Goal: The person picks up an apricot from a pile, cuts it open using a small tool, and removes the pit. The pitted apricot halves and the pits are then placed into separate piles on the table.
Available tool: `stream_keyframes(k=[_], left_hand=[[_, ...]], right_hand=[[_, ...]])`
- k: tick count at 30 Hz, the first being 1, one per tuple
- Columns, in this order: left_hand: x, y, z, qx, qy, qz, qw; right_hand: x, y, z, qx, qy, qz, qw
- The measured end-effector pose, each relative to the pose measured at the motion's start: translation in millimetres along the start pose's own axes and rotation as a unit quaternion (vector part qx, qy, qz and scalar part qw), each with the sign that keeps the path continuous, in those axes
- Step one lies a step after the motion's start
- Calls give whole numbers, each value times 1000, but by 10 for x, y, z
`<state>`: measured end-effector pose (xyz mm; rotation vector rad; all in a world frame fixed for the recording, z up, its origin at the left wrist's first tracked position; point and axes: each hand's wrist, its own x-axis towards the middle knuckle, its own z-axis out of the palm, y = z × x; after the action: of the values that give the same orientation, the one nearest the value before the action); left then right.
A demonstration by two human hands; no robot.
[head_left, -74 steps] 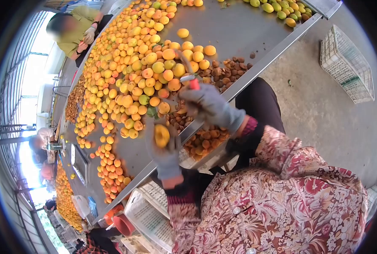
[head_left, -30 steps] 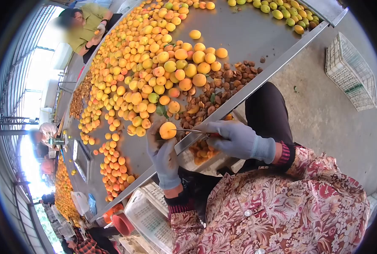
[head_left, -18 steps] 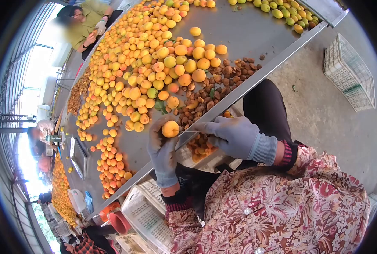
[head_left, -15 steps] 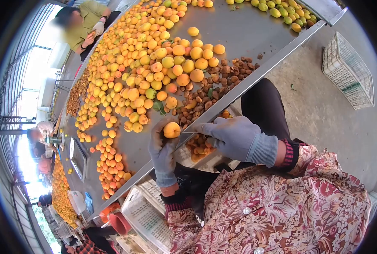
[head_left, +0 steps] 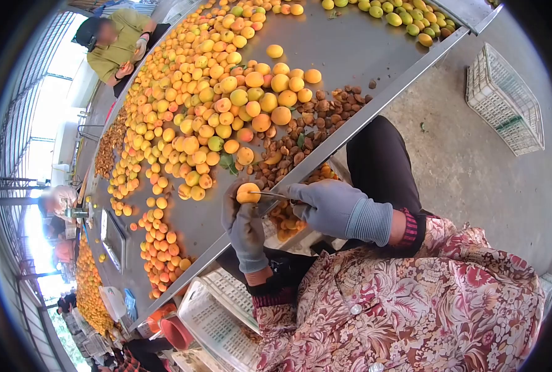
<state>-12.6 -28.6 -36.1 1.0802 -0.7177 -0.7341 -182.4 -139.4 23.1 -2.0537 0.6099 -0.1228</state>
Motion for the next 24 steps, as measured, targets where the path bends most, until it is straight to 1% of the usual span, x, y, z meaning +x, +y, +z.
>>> stream_keyframes(k=[2, 3, 4, 5, 6, 7, 8, 12, 14, 18, 20, 21, 23, 24], left_hand=[[-22, -85, -31, -22, -8, -5, 1000], [-46, -164, -3, -133, 7, -34, 991], [-62, -226, 36, -242, 21, -63, 968], [-68, -273, 65, -242, 20, -62, 968], [-66, -317, 92, -368, 13, -98, 925], [-59, -325, 150, -486, 6, -132, 864], [-45, -337, 209, -406, -26, -106, 907], [-2, -200, 433, -364, -3, -112, 924], [38, -144, 454, -311, 42, -116, 942], [74, -170, 436, -274, 44, -107, 955], [75, -237, 390, -235, 42, -113, 965], [79, -255, 368, -234, 40, -111, 965], [56, -231, 373, -304, 37, -140, 941], [48, -215, 371, -304, 37, -141, 942]], right_hand=[[3, -3, 39, 8, 10, -8, 1000], [7, -3, 58, 15, 20, -17, 1000], [9, 8, 91, 15, 21, -17, 1000], [16, 27, 133, 15, 41, -19, 999], [37, 45, 160, 14, 61, -21, 998], [64, 59, 181, 14, 62, -22, 998], [89, 68, 206, 18, 59, -12, 998], [199, 87, 249, 34, 61, 12, 998], [233, 105, 254, 38, 61, 8, 997], [221, 85, 246, 24, 61, 5, 998], [225, 139, 296, 35, 61, 4, 998], [249, 165, 293, 44, 63, 2, 997], [227, 145, 217, 61, 61, 0, 996], [207, 129, 179, 78, 53, -2, 996]])
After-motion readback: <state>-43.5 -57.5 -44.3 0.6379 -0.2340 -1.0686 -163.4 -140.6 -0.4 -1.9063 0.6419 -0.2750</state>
